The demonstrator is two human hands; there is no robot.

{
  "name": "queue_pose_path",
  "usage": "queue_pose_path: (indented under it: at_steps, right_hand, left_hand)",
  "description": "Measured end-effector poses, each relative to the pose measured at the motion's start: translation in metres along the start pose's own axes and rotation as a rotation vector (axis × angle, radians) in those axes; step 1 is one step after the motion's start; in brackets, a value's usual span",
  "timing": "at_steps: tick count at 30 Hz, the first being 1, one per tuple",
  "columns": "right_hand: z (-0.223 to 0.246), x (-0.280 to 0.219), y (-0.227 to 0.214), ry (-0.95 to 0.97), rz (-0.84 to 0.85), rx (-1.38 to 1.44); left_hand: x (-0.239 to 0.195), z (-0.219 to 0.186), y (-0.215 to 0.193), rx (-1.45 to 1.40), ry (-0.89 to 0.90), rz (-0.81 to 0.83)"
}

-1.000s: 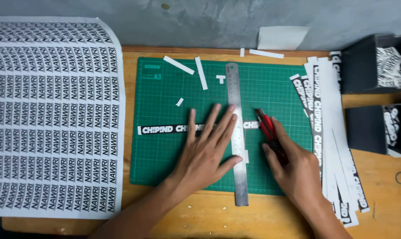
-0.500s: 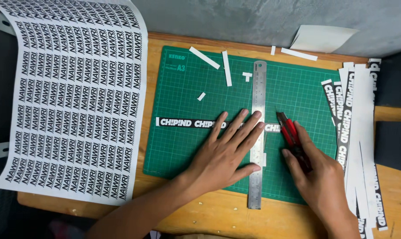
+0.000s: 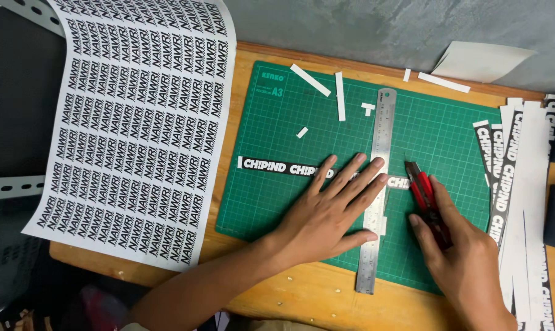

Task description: The person uses a metal ruler and a red utility knife to cut a long strip of black and white stickers on a green cutting mat. They repeatedly align the ruler and slice through the material to separate individual sticker units, then move the cut pieces aside.

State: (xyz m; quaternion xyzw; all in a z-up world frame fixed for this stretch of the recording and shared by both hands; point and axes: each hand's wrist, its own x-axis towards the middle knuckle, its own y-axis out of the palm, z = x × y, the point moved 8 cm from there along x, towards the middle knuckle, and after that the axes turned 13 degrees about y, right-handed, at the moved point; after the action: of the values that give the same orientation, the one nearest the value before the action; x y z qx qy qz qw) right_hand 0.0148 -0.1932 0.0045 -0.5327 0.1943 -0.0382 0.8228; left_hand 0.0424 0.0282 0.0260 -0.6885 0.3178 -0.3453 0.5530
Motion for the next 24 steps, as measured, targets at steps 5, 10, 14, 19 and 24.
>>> queue_pose_path:
  at_steps: [5,10,14,19,24]
  right_hand:
    - [0.002,-0.001,-0.002,-0.012,-0.006,0.038]
    - [0.013,-0.003,-0.008,-0.08,-0.01,0.106]
    - [0.013,-0.005,-0.008,-0.098,0.0,0.09]
    - [0.015,-0.005,-0.009,-0.096,0.002,0.118]
    - [0.021,-0.007,-0.012,-0.138,0.002,0.163]
  left_hand:
    - [0.0,0.0,0.001,-0.001,-0.002,-0.002]
    - [-0.001,0.0,-0.001,-0.038,0.007,-0.035]
    - [0.001,0.0,-0.004,-0.076,0.012,-0.056]
    - [0.001,-0.001,-0.003,-0.121,0.014,-0.088]
    - [-0.001,-0.001,-0.004,-0.111,0.003,-0.08]
